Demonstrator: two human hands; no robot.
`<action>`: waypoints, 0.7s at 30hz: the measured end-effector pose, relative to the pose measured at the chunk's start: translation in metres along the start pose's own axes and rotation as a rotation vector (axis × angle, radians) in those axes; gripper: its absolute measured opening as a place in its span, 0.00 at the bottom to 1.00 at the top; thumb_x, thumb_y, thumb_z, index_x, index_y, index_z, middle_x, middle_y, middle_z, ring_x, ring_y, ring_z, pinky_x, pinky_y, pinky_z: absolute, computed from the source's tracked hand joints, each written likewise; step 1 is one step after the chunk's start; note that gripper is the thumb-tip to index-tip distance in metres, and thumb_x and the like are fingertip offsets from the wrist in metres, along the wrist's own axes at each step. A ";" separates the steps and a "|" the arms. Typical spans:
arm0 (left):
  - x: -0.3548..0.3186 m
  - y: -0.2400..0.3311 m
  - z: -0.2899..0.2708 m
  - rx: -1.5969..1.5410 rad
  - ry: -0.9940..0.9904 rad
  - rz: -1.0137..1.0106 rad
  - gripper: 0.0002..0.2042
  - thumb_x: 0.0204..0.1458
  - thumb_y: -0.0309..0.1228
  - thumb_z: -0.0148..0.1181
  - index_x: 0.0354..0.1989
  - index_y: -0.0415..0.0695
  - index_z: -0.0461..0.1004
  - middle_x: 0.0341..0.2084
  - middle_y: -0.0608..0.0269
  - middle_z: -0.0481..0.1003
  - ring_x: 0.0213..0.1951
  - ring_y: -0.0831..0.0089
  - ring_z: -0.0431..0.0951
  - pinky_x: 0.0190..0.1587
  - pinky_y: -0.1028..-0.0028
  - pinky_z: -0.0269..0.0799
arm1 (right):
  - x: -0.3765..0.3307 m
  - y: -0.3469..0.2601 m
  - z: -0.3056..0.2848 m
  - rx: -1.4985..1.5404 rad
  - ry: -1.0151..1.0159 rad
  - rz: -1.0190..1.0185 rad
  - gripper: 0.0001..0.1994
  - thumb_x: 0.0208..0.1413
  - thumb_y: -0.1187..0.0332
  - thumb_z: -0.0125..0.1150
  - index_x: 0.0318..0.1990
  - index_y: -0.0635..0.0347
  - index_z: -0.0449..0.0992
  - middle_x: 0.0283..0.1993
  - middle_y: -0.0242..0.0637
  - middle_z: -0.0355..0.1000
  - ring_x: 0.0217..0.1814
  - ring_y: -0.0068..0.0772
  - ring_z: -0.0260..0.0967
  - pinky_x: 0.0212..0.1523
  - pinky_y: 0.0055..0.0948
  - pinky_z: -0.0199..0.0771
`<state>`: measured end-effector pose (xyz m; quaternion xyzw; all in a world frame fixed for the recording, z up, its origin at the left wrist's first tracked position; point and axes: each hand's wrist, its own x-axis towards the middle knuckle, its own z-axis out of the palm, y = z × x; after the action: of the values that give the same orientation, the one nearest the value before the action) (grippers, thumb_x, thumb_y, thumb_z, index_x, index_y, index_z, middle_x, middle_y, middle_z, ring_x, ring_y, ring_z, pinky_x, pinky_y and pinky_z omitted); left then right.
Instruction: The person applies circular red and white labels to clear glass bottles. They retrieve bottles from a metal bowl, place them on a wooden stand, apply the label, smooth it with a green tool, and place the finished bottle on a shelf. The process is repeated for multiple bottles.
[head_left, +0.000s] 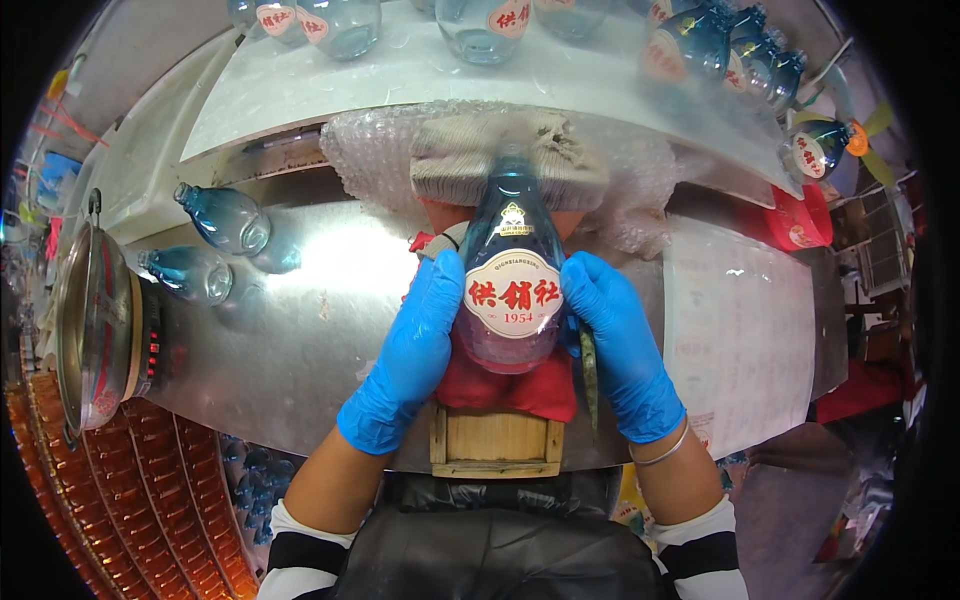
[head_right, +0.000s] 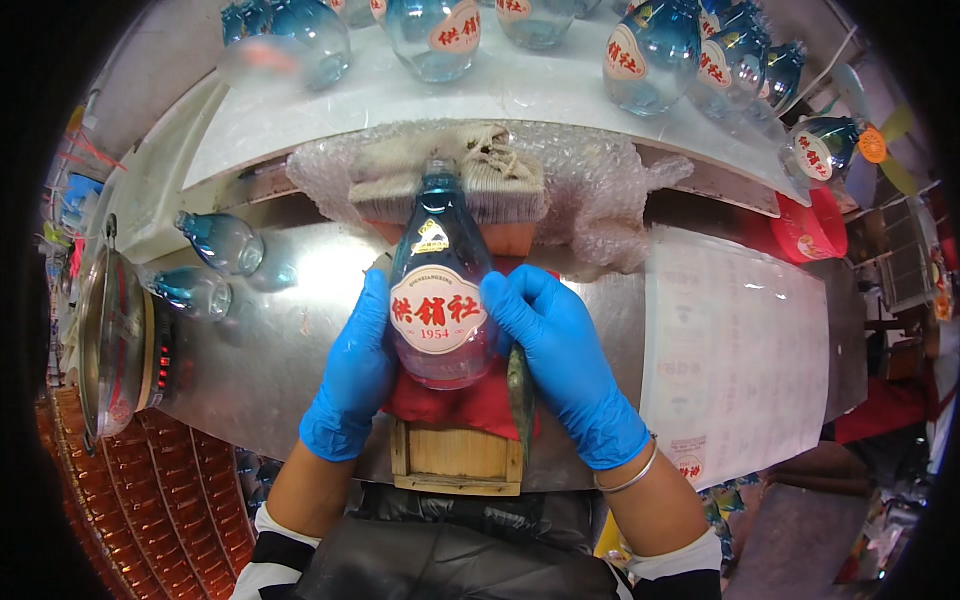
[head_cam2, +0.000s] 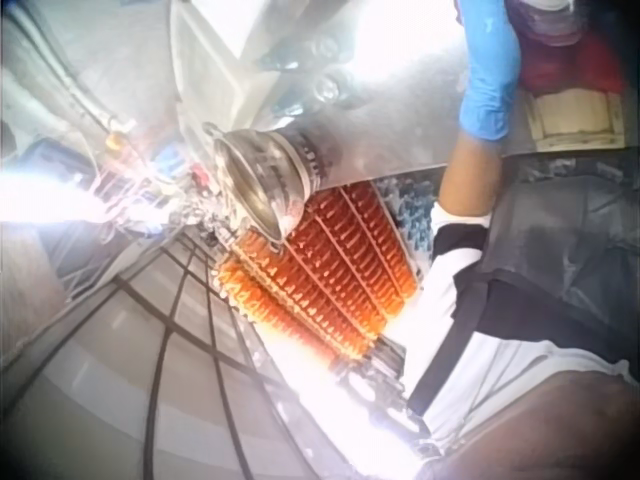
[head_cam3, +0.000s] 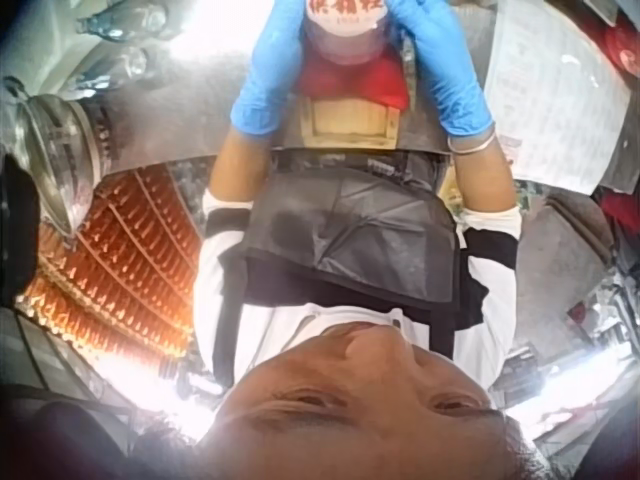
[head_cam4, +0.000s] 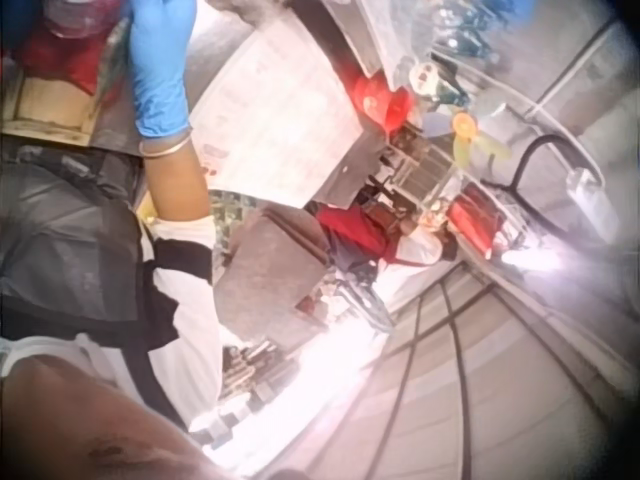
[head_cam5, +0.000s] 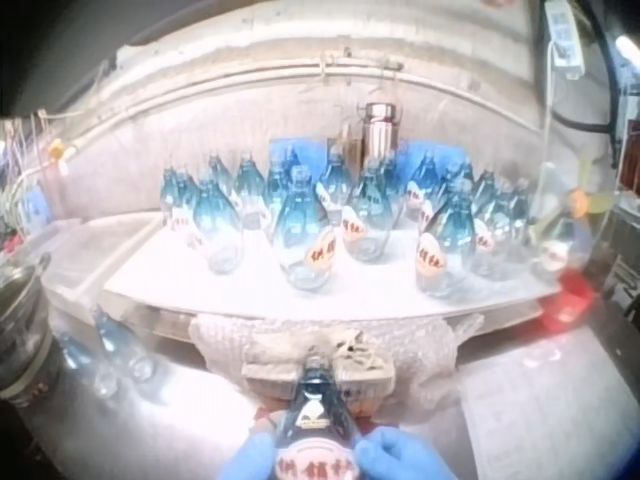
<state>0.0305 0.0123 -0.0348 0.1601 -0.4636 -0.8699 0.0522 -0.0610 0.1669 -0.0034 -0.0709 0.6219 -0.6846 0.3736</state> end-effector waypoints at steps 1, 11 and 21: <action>0.000 -0.001 0.000 0.011 -0.012 0.039 0.25 0.60 0.42 0.41 0.61 0.39 0.52 0.53 0.55 0.62 0.55 0.69 0.63 0.58 0.71 0.59 | 0.000 0.001 -0.001 0.008 -0.002 -0.002 0.16 0.53 0.56 0.59 0.25 0.58 0.66 0.23 0.26 0.63 0.25 0.15 0.58 0.27 0.17 0.59; -0.008 0.002 0.004 0.189 -0.051 0.087 0.30 0.60 0.41 0.41 0.65 0.39 0.43 0.59 0.51 0.56 0.60 0.64 0.57 0.61 0.69 0.54 | -0.002 0.005 -0.007 0.011 -0.045 -0.018 0.13 0.53 0.58 0.60 0.28 0.57 0.67 0.24 0.26 0.63 0.25 0.15 0.57 0.26 0.17 0.58; -0.023 0.006 0.014 1.250 0.070 0.649 0.49 0.31 0.55 0.69 0.64 0.47 0.54 0.61 0.53 0.57 0.61 0.57 0.59 0.60 0.41 0.16 | 0.005 -0.001 -0.031 0.493 0.322 0.083 0.15 0.55 0.53 0.56 0.33 0.55 0.70 0.26 0.30 0.67 0.25 0.19 0.63 0.25 0.18 0.63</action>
<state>0.0471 0.0254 -0.0174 0.0418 -0.8988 -0.3754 0.2222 -0.0826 0.1887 -0.0109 0.1569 0.4906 -0.8015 0.3038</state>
